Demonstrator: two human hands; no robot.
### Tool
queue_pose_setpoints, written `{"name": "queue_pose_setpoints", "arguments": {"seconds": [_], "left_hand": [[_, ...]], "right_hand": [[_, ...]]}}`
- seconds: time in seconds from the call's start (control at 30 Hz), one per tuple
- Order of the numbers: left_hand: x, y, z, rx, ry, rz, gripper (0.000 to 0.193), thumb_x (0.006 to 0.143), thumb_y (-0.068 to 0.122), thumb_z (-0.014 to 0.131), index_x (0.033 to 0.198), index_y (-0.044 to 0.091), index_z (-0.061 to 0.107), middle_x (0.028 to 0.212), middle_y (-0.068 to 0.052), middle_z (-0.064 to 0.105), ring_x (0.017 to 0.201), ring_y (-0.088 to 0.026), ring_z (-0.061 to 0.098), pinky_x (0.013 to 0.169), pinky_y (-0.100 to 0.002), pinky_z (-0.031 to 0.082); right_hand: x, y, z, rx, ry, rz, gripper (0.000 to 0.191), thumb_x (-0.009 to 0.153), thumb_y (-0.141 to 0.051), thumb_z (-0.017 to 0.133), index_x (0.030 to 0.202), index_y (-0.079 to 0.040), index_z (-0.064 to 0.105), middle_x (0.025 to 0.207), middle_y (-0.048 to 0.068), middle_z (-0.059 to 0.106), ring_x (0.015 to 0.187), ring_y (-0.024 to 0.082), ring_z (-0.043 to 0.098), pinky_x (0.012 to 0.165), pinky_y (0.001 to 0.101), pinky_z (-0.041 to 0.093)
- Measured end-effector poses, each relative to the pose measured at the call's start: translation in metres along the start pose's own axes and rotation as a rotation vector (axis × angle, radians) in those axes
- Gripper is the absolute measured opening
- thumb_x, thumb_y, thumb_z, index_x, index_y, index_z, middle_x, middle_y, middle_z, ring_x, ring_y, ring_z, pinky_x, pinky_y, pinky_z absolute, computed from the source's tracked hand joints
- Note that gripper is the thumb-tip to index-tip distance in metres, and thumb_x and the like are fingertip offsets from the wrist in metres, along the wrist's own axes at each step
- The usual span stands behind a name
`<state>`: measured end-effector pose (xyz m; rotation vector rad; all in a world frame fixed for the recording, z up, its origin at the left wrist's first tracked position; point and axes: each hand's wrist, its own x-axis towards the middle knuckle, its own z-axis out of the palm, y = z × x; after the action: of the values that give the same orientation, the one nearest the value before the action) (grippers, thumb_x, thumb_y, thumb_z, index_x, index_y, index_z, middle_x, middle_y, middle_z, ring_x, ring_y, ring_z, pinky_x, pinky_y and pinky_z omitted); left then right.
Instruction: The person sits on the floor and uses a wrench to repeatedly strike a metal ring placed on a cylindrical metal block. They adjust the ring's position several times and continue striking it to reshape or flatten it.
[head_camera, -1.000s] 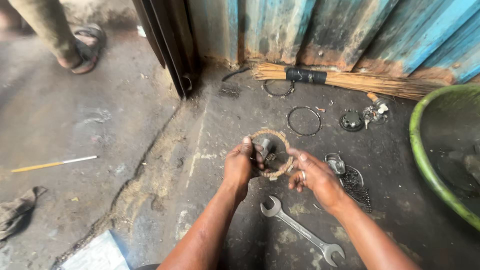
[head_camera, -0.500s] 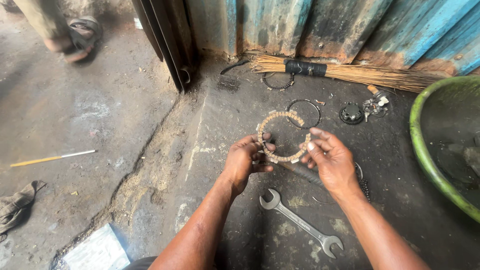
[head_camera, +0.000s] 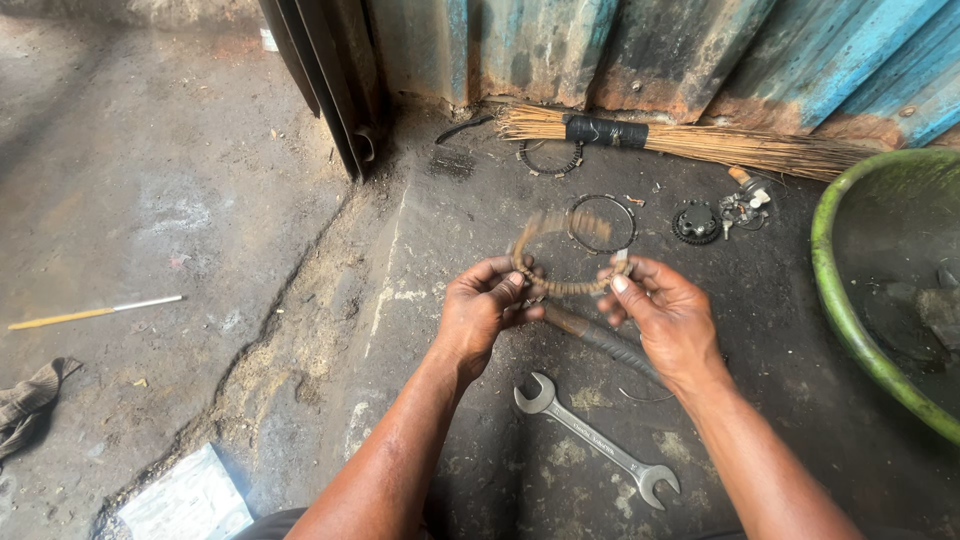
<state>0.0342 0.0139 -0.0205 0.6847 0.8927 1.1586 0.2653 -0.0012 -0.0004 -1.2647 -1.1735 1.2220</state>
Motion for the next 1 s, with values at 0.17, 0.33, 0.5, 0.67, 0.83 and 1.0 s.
{"name": "queue_pose_setpoints", "arguments": {"seconds": [0.17,0.33,0.5,0.67,0.83,1.0], "left_hand": [[0.005,0.006,-0.002,-0.229,-0.035,0.048,0.034,0.094,-0.017,0.049,0.119,-0.002,0.066,0.131,-0.019,0.067,0.108,-0.03,0.073,0.084,-0.038,0.063],[0.0,0.018,-0.001,-0.303,-0.201,0.123,0.043,0.093,-0.02,0.043,0.126,-0.001,0.062,0.15,-0.018,0.054,0.117,-0.033,0.068,0.09,-0.042,0.064],[-0.007,0.027,-0.001,-0.364,-0.288,0.145,0.053,0.09,-0.022,0.037,0.136,-0.002,0.056,0.156,-0.018,0.048,0.124,-0.037,0.064,0.094,-0.045,0.063],[-0.006,0.03,-0.002,-0.386,-0.335,0.174,0.054,0.093,-0.02,0.036,0.14,-0.001,0.054,0.158,-0.018,0.045,0.127,-0.038,0.061,0.095,-0.047,0.061],[-0.006,0.029,-0.005,-0.449,-0.398,0.176,0.062,0.084,-0.023,0.036,0.138,-0.001,0.056,0.158,-0.018,0.045,0.129,-0.039,0.06,0.099,-0.049,0.061],[-0.004,0.029,-0.006,-0.412,-0.373,0.18,0.052,0.091,-0.022,0.04,0.135,0.0,0.058,0.159,-0.019,0.045,0.13,-0.039,0.059,0.099,-0.05,0.06]], "right_hand": [[-0.007,-0.007,0.007,-0.018,-0.217,-0.32,0.022,0.09,0.015,0.057,0.098,-0.001,0.07,0.129,0.012,0.066,0.122,0.024,0.068,0.107,0.0356,0.053],[-0.017,-0.02,0.014,-0.275,-0.127,-0.529,0.022,0.088,0.015,0.058,0.099,-0.002,0.069,0.138,0.013,0.059,0.131,0.028,0.061,0.11,0.0362,0.051],[-0.026,-0.036,0.022,-0.55,-0.067,-0.661,0.02,0.088,0.011,0.064,0.1,-0.005,0.069,0.136,0.015,0.063,0.129,0.029,0.065,0.107,0.0362,0.056],[-0.032,-0.046,0.031,-0.59,-0.067,-0.716,0.021,0.087,0.01,0.066,0.102,-0.005,0.069,0.138,0.014,0.062,0.13,0.03,0.065,0.107,0.0367,0.056],[-0.035,-0.05,0.033,-0.583,-0.064,-0.674,0.039,0.083,0.01,0.068,0.119,-0.004,0.061,0.138,0.015,0.061,0.131,0.028,0.062,0.106,0.036,0.054],[-0.034,-0.045,0.035,-0.408,-0.119,-0.66,0.058,0.089,0.012,0.063,0.141,-0.001,0.042,0.144,0.018,0.056,0.141,0.029,0.055,0.119,0.0398,0.043]]}}
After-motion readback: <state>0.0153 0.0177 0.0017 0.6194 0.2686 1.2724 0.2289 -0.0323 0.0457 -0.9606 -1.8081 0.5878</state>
